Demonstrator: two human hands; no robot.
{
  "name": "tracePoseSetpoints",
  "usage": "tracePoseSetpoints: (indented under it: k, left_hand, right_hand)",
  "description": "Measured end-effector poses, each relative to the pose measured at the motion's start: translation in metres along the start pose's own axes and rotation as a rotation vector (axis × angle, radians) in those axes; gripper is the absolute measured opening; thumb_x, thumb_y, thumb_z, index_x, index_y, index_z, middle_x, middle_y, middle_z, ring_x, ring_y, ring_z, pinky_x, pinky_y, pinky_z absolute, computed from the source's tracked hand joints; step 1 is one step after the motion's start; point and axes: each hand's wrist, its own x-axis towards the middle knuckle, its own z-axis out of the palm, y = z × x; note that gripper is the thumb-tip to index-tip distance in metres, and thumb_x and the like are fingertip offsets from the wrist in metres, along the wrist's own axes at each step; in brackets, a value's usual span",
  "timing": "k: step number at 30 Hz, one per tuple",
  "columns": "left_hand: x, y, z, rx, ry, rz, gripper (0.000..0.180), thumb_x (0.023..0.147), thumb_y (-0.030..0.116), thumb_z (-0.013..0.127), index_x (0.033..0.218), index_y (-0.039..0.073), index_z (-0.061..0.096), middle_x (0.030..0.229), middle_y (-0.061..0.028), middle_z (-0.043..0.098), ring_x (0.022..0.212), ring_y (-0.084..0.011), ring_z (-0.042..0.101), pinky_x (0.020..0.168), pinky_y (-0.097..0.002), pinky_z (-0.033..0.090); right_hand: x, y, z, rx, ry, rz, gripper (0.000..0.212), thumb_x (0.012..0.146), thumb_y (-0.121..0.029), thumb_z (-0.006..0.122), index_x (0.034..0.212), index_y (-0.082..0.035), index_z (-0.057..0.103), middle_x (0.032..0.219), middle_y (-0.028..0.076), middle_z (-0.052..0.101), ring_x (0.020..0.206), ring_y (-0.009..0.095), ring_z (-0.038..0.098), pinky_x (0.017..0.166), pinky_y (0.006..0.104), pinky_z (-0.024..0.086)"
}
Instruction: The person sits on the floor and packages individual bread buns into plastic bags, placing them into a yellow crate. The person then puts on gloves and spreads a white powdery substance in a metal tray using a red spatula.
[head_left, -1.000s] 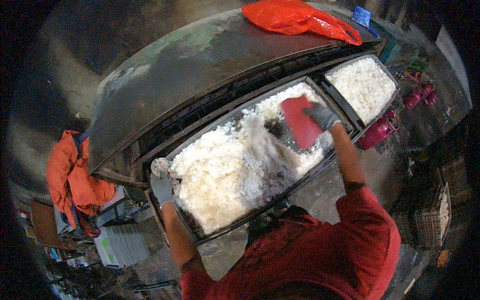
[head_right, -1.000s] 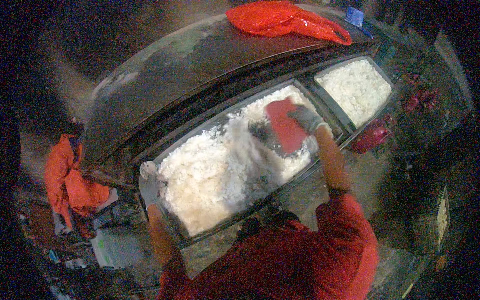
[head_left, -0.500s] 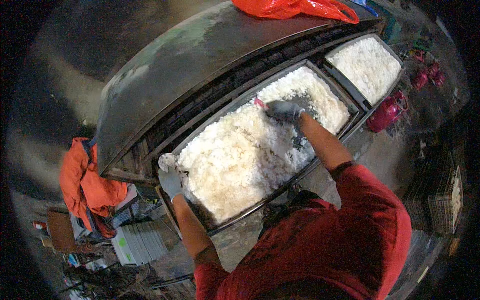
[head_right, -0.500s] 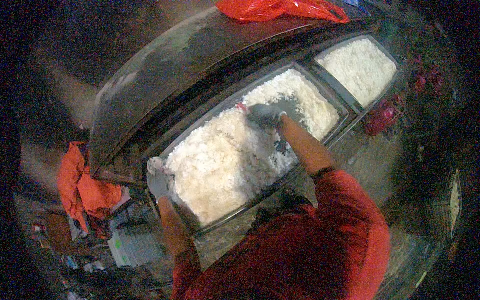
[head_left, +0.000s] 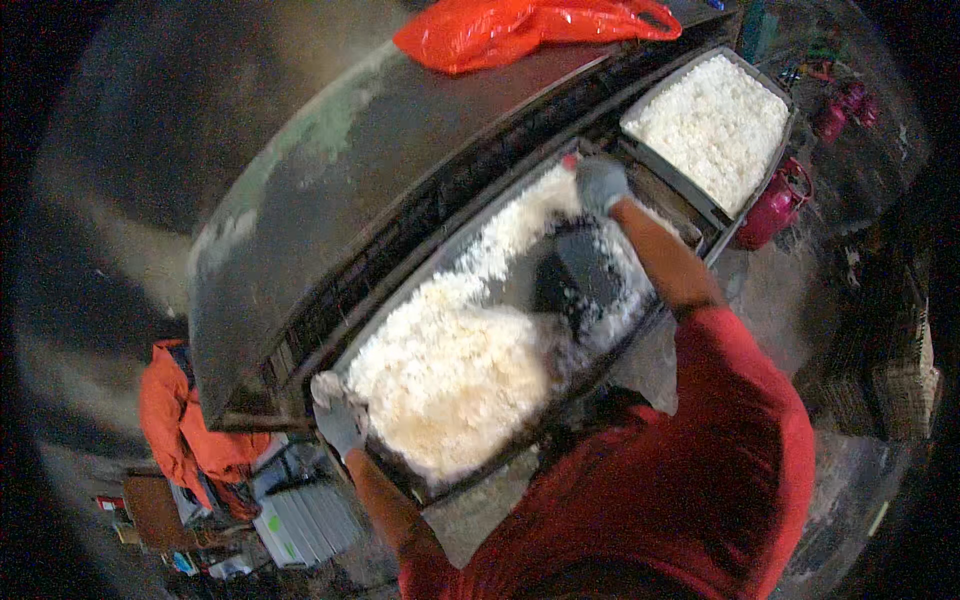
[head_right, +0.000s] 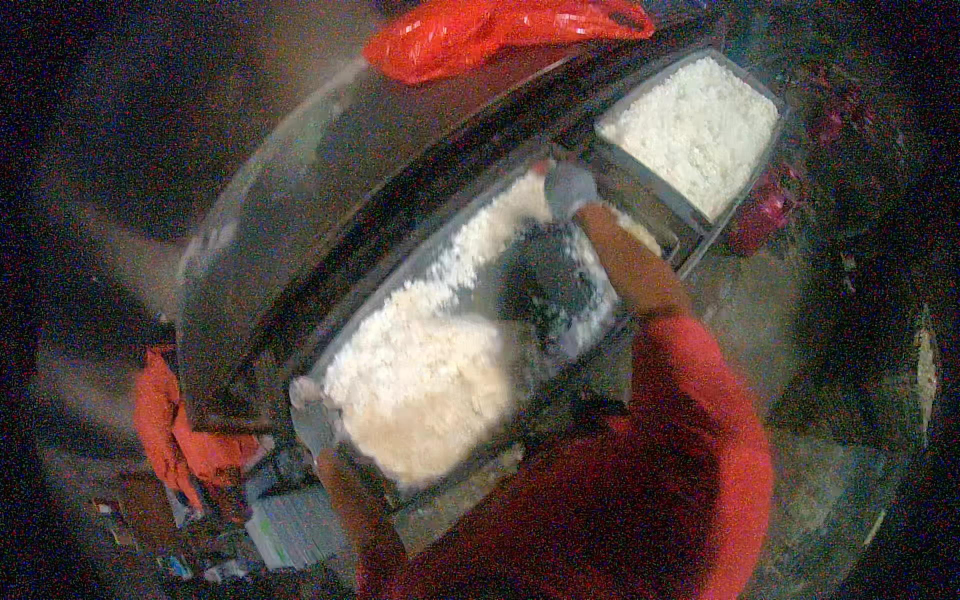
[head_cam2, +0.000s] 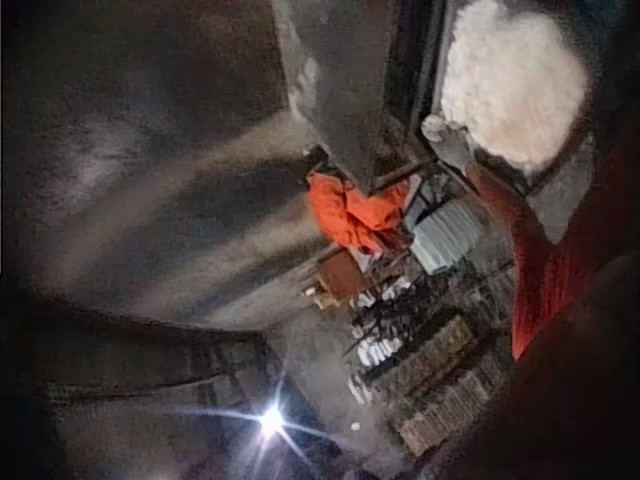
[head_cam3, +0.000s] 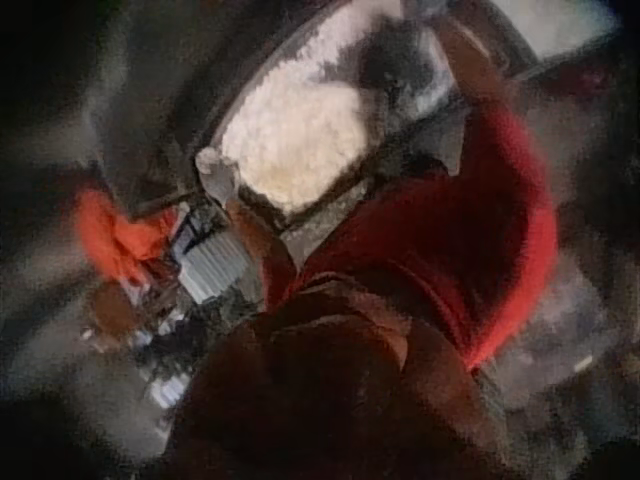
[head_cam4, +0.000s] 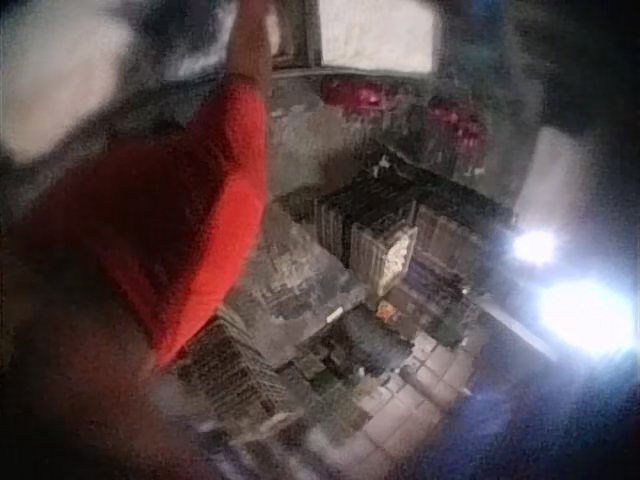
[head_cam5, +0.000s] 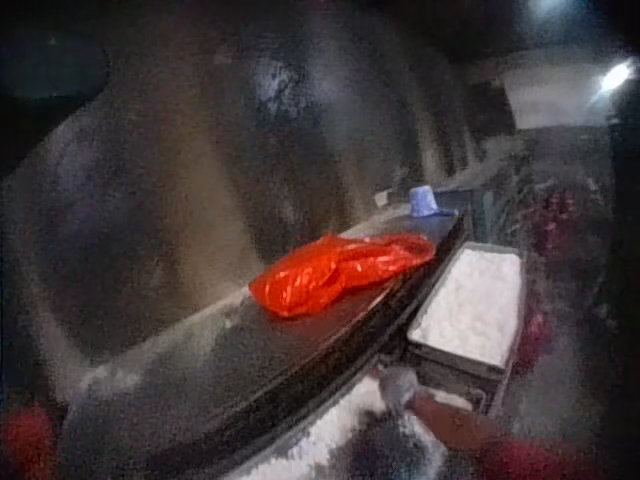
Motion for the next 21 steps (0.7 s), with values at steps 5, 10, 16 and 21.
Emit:
tracePoseSetpoints:
  k: [5, 10, 16, 21]
  left_hand:
    - [-0.005, 0.003, -0.032, 0.618, 0.139, 0.174, 0.04, 0.099, 0.018, 0.056, 0.136, 0.004, 0.051, 0.128, -0.0157, 0.063, 0.107, -0.0247, 0.065, 0.08, -0.039, 0.054]
    - [-0.008, 0.005, -0.053, 0.449, 0.157, 0.125, 0.042, 0.098, 0.02, 0.061, 0.136, 0.004, 0.053, 0.122, -0.0143, 0.067, 0.101, -0.0273, 0.067, 0.085, -0.0386, 0.053]
    - [-0.005, -0.004, -0.006, 0.954, 0.154, 0.253, 0.039, 0.096, 0.017, 0.065, 0.129, -0.002, 0.058, 0.123, -0.0143, 0.068, 0.108, -0.0267, 0.066, 0.093, -0.0364, 0.05]
    - [-0.002, 0.005, 0.01, 0.978, 0.173, 0.181, 0.047, 0.099, 0.027, 0.061, 0.131, -0.007, 0.056, 0.124, -0.0208, 0.066, 0.115, -0.0309, 0.063, 0.096, -0.036, 0.048]
  right_hand:
    - [0.015, 0.026, -0.043, 0.242, 0.006, -0.134, 0.037, 0.094, -0.036, 0.055, 0.098, -0.006, 0.075, 0.093, 0.022, 0.073, 0.091, 0.033, 0.071, 0.082, 0.0404, 0.055]
    - [-0.01, -0.048, -0.017, 0.385, -0.092, -0.395, 0.041, 0.095, -0.042, 0.056, 0.091, -0.006, 0.076, 0.088, 0.019, 0.074, 0.084, 0.031, 0.071, 0.081, 0.0383, 0.055]
    - [0.012, -0.036, 0.034, 0.588, 0.319, -0.748, 0.036, 0.091, -0.042, 0.064, 0.097, -0.009, 0.077, 0.096, 0.012, 0.076, 0.089, 0.027, 0.072, 0.086, 0.0389, 0.054]
    - [0.034, -0.021, 0.081, 0.225, -0.293, -0.452, 0.036, 0.092, -0.039, 0.062, 0.113, -0.012, 0.073, 0.114, 0.011, 0.072, 0.103, 0.025, 0.068, 0.091, 0.0387, 0.052]
